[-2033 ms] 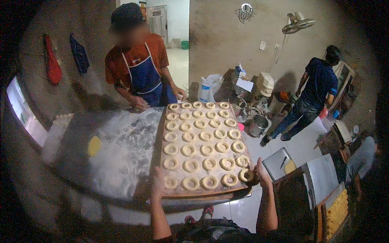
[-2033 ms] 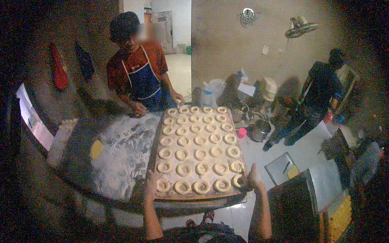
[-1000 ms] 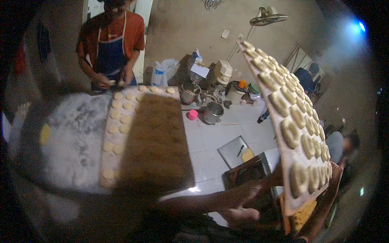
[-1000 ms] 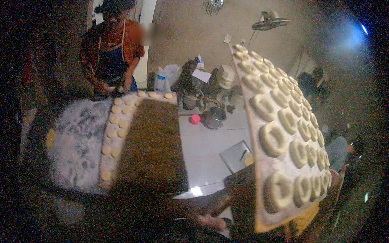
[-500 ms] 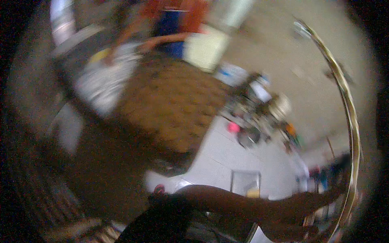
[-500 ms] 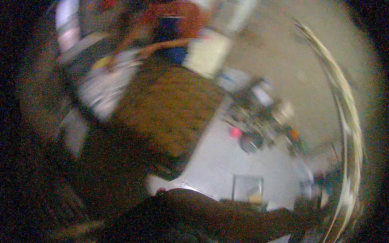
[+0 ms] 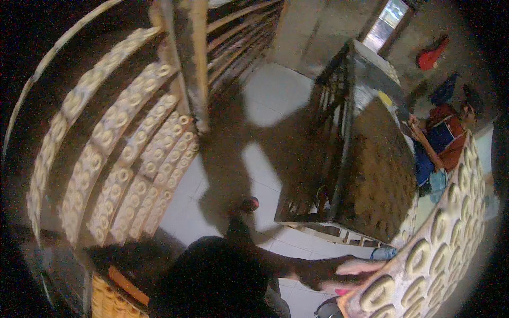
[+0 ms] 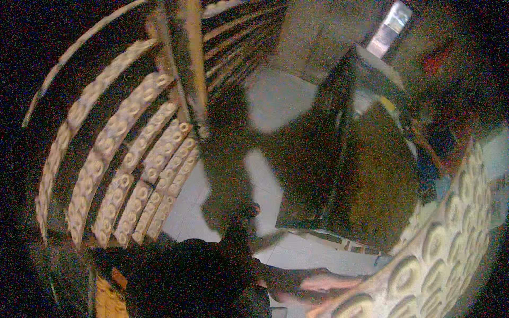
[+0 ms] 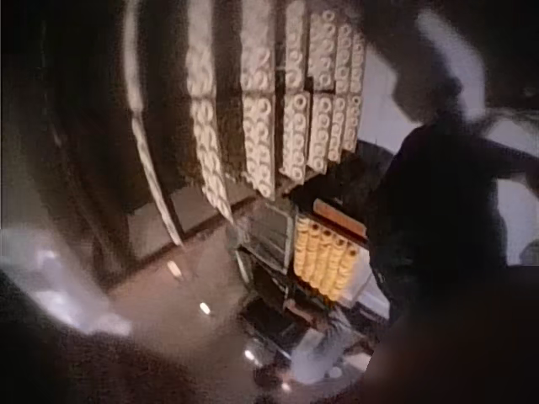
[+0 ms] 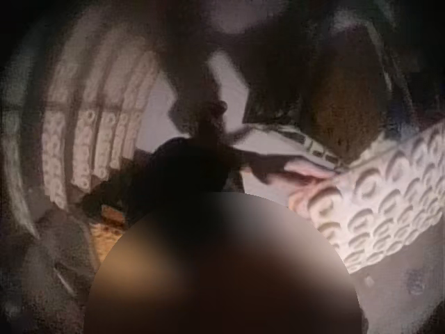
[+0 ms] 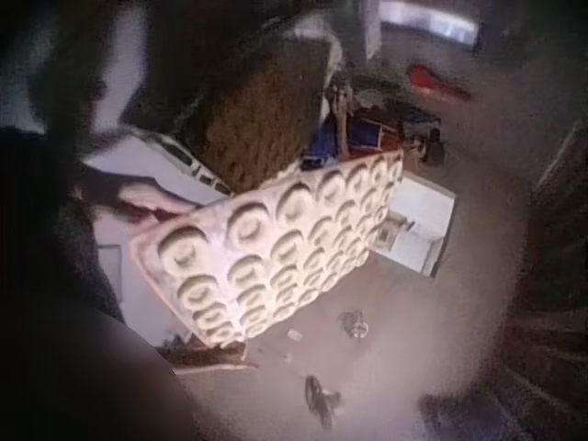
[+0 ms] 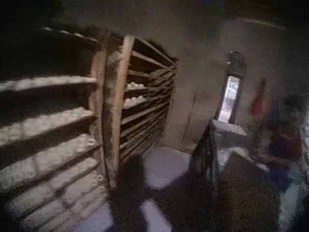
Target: The person shapes small dough balls into ring shapes by hand and places them on a wooden board. They repeat this process continuously while another person works alongside at the same table.
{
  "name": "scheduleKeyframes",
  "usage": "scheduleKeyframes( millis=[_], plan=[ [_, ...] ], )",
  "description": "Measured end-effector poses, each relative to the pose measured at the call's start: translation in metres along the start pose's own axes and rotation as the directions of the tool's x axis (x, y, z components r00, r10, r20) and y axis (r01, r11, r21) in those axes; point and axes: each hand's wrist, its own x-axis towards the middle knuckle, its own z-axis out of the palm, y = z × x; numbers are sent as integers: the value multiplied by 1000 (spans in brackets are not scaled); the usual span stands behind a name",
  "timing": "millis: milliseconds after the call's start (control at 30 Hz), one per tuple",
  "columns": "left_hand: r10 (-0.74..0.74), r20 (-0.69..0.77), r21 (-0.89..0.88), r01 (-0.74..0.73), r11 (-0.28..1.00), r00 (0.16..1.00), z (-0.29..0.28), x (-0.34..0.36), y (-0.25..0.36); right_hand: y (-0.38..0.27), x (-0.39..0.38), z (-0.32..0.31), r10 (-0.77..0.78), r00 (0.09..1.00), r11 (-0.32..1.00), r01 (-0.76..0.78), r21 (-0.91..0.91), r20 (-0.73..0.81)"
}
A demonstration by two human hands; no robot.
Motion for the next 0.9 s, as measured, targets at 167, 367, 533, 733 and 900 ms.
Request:
scheduleKeyframes(
  millis=[167, 367, 533, 733, 900],
  plan=[
    [367, 115, 376, -383, 844, 923, 8, -71, 3, -14, 5, -1, -149, 988, 987, 146, 63, 49],
    [499, -110, 533, -373, 759, 860, -4, -133, 25, -62, 44, 1, -351, 935, 908, 352, 228, -45],
    [610, -184, 574, -419, 703, 771, -38, -123, 81, -106, 95, -40, -443, 878, 822, 478, 309, -179],
    [685, -83, 634, -492, 596, 724, -68, -111, 176, -167, 140, -80, -532, 766, 702, 638, 317, -362],
    [736, 98, 681, -584, 441, 670, -66, -92, 277, -219, 189, -97, -661, 594, 531, 802, 274, -458]
  ],
)
